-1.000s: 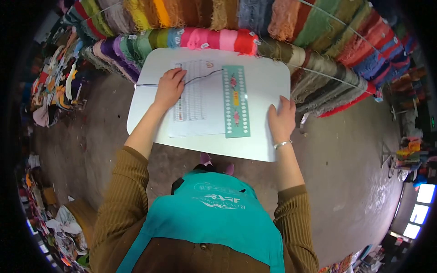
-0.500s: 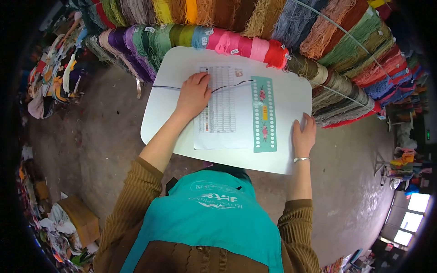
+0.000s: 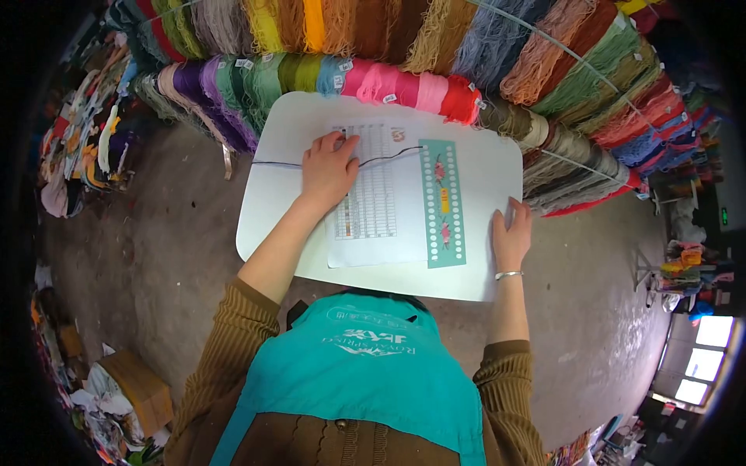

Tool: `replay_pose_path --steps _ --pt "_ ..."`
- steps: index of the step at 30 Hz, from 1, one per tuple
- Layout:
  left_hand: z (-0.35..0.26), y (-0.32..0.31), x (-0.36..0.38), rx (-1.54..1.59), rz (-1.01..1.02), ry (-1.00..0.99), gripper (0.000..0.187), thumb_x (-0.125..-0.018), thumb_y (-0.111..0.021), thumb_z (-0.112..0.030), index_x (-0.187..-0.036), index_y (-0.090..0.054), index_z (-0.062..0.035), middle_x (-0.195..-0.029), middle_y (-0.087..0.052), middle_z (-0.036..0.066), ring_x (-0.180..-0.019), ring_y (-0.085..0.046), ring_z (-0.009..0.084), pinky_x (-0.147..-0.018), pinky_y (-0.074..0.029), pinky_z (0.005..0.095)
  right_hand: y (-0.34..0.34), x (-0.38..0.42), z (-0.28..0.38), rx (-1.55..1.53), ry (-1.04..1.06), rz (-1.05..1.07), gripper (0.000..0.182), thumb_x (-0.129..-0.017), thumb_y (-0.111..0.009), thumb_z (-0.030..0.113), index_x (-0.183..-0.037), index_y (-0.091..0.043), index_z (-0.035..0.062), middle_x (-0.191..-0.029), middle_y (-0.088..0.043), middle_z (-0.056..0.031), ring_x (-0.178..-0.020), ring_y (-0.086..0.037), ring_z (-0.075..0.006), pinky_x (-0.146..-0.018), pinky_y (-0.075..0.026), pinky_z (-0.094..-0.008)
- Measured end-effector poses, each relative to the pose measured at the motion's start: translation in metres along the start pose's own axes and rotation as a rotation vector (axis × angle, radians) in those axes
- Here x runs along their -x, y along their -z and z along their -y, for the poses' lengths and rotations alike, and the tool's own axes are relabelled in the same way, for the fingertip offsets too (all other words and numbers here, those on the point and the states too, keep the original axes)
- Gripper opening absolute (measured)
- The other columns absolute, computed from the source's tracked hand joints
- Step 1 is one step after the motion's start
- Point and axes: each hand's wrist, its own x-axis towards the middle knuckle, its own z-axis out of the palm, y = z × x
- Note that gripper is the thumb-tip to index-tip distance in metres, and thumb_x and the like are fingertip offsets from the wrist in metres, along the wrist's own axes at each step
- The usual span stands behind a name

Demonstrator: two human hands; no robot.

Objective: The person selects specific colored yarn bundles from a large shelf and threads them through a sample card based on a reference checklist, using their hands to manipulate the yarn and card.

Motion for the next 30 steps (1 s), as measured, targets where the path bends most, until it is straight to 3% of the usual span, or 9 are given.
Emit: replay_pose_path --steps 12,14,15,17,18,20,23,25,30 --pt "-0.024 -0.006 -0.002 -0.1 -0.07 0.064 0.038 -0.084 -0.065 -0.028 -0.121 -0.062 -0.0195 -0.126 -0.052 0.011 -0.118 -0.048 0.0342 -0.092 -0.041 0.0512 0.003 -0.011 -0.003 0.038 0.01 -0.003 0.043 -0.086 -0.063 0.027 -0.126 -0.055 0.0114 -0.138 -0.047 -0.0195 -0.122 -0.048 -0.0369 -0.101 -0.041 -0.0433" --pt "-0.023 -0.006 0.001 -0.093 -0.098 0.055 0.038 -0.085 -0.065 -0.028 -0.121 -0.062 -0.0191 -0.127 -0.052 0.012 -0.119 -0.048 0.0348 -0.093 -0.04 0.0518 0.006 -0.031 -0.009 0.088 0.268 -0.157 0.032 -0.086 -0.063 0.02 -0.115 -0.063 0.0074 -0.121 -0.059 -0.0172 -0.106 -0.059 -0.0292 -0.091 -0.048 -0.0387" --pt "-0.023 -0.004 0.002 -0.108 -0.053 0.076 0.039 -0.085 -0.064 -0.03 -0.122 -0.061 -0.019 -0.128 -0.052 0.013 -0.119 -0.047 0.0356 -0.094 -0.04 0.0524 0.011 -0.045 -0.004 0.086 0.268 -0.176 0.032 -0.086 -0.063 0.02 -0.115 -0.063 0.0074 -0.121 -0.059 -0.0172 -0.106 -0.059 -0.0292 -0.091 -0.048 -0.0387" --pt "-0.025 -0.007 0.002 -0.122 -0.021 0.085 0.04 -0.085 -0.062 -0.032 -0.123 -0.062 -0.0179 -0.127 -0.053 0.015 -0.119 -0.047 0.0367 -0.096 -0.039 0.0525 0.037 -0.09 0.013 -0.441 -0.042 0.085 0.018 -0.087 -0.062 0.013 -0.101 -0.067 0.0027 -0.094 -0.066 -0.0122 -0.085 -0.064 -0.0192 -0.077 -0.051 -0.0316" --pt "-0.024 -0.01 0.002 -0.127 -0.04 0.071 0.04 -0.086 -0.061 -0.032 -0.123 -0.062 -0.0168 -0.125 -0.055 0.017 -0.119 -0.047 0.037 -0.097 -0.039 0.0519 0.035 -0.117 0.012 -0.496 0.143 -0.067 0.014 -0.087 -0.063 0.011 -0.094 -0.068 -0.0005 -0.077 -0.065 -0.0086 -0.07 -0.061 -0.0128 -0.067 -0.05 -0.0265" --pt "-0.027 -0.007 0.001 -0.143 -0.059 0.06 0.04 -0.085 -0.062 -0.032 -0.122 -0.063 -0.0159 -0.126 -0.053 0.016 -0.118 -0.047 0.0372 -0.097 -0.038 0.0521 0.077 -0.159 0.054 -0.552 0.129 0.009 0.016 -0.087 -0.063 0.011 -0.096 -0.067 -0.0015 -0.081 -0.067 -0.0101 -0.072 -0.062 -0.0147 -0.069 -0.05 -0.0281" --pt "-0.032 -0.001 0.001 -0.115 -0.049 0.059 0.04 -0.083 -0.065 -0.029 -0.121 -0.064 -0.0155 -0.124 -0.053 0.015 -0.118 -0.047 0.0362 -0.097 -0.037 0.0509 0.106 -0.234 0.077 -0.611 0.328 -0.117 0.017 -0.087 -0.065 0.014 -0.094 -0.067 -0.0017 -0.08 -0.068 -0.009 -0.073 -0.062 -0.0139 -0.07 -0.05 -0.029" --pt "-0.034 0.002 0.001 -0.106 -0.067 0.047 0.041 -0.083 -0.064 -0.028 -0.121 -0.064 -0.0152 -0.124 -0.053 0.015 -0.118 -0.047 0.0359 -0.097 -0.037 0.0505 0.15 -0.268 0.113 -0.669 0.232 -0.089 0.018 -0.088 -0.064 0.015 -0.092 -0.067 -0.0018 -0.079 -0.069 -0.0078 -0.073 -0.062 -0.012 -0.068 -0.049 -0.0279" --pt "-0.037 0.002 0.001 -0.103 -0.07 0.041 0.04 -0.082 -0.064 -0.027 -0.12 -0.065 -0.0142 -0.122 -0.053 0.016 -0.117 -0.047 0.0354 -0.096 -0.036 0.0495 0.216 -0.364 0.15 -0.875 0.331 -0.44 0.021 -0.086 -0.066 0.018 -0.091 -0.068 -0.0016 -0.074 -0.069 -0.0071 -0.071 -0.064 -0.0126 -0.065 -0.049 -0.0281"
